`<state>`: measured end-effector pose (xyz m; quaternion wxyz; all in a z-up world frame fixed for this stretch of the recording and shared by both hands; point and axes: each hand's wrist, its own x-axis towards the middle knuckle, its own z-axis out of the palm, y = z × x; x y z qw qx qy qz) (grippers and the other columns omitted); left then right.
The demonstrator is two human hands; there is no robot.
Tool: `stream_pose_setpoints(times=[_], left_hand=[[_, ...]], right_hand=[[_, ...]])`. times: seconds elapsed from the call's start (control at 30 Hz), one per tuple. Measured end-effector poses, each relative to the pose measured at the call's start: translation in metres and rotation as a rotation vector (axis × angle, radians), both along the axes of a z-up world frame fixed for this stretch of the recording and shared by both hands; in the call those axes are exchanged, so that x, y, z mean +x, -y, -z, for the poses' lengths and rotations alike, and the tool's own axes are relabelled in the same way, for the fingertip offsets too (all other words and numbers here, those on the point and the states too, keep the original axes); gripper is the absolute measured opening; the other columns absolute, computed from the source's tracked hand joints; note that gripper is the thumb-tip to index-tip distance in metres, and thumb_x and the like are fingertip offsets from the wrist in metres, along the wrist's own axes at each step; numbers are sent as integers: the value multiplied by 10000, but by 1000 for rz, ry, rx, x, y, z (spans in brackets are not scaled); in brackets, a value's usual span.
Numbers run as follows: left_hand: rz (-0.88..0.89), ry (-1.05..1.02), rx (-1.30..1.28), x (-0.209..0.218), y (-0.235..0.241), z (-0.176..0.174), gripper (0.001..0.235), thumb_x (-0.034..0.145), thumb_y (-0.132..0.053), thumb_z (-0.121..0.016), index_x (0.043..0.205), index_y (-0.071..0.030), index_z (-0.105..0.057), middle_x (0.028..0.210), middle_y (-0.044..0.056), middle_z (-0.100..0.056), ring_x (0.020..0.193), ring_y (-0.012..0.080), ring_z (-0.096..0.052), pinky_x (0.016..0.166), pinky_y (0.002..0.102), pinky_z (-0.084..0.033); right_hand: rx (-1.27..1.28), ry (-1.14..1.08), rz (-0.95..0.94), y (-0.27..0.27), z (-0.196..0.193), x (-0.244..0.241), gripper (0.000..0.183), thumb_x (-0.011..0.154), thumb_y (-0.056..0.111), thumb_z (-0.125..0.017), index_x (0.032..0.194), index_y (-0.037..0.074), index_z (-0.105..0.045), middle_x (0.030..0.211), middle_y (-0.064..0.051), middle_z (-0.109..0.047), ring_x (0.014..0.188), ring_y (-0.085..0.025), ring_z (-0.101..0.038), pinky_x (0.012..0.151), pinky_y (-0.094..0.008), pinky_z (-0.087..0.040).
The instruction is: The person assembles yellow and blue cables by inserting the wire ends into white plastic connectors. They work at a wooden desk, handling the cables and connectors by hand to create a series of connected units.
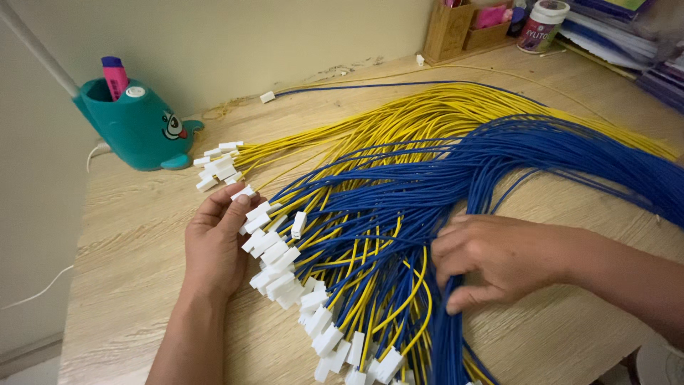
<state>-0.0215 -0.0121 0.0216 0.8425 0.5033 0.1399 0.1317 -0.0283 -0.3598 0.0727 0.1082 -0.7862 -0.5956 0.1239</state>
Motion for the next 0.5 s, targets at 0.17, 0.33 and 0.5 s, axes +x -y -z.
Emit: stream_pose_setpoints(times=[0.17, 0.33, 0.5], left_hand=[[-7, -25, 23, -5, 3, -9, 199, 898, -52, -615, 1096, -66, -620, 951, 198, -698, 891, 227, -693, 702, 330, -560], [-2, -28, 8, -4, 1, -5, 194, 907, -39, -599, 1098, -59, -615, 949, 215, -690, 864, 250, -684, 710, 346, -555], [-17, -23, 4, -5, 4, -6, 208, 902, -68, -603, 1110, -60, -608, 958, 210, -689, 867, 245, -679, 699, 350, -547]], right_hand=[[295, 52, 84, 21, -9, -4, 241, 850, 350, -694, 945, 128, -687, 953, -49, -680, 871, -239, -658, 777, -363, -513], [462, 298, 304, 47, -24, 7, 117, 850, 179, -643, 913, 111, -714, 871, -22, -717, 792, -172, -693, 726, -287, -530], [327, 424, 432, 62, -14, 24, 124, 860, 230, -646, 935, 157, -712, 859, 9, -709, 774, -163, -676, 713, -277, -500]])
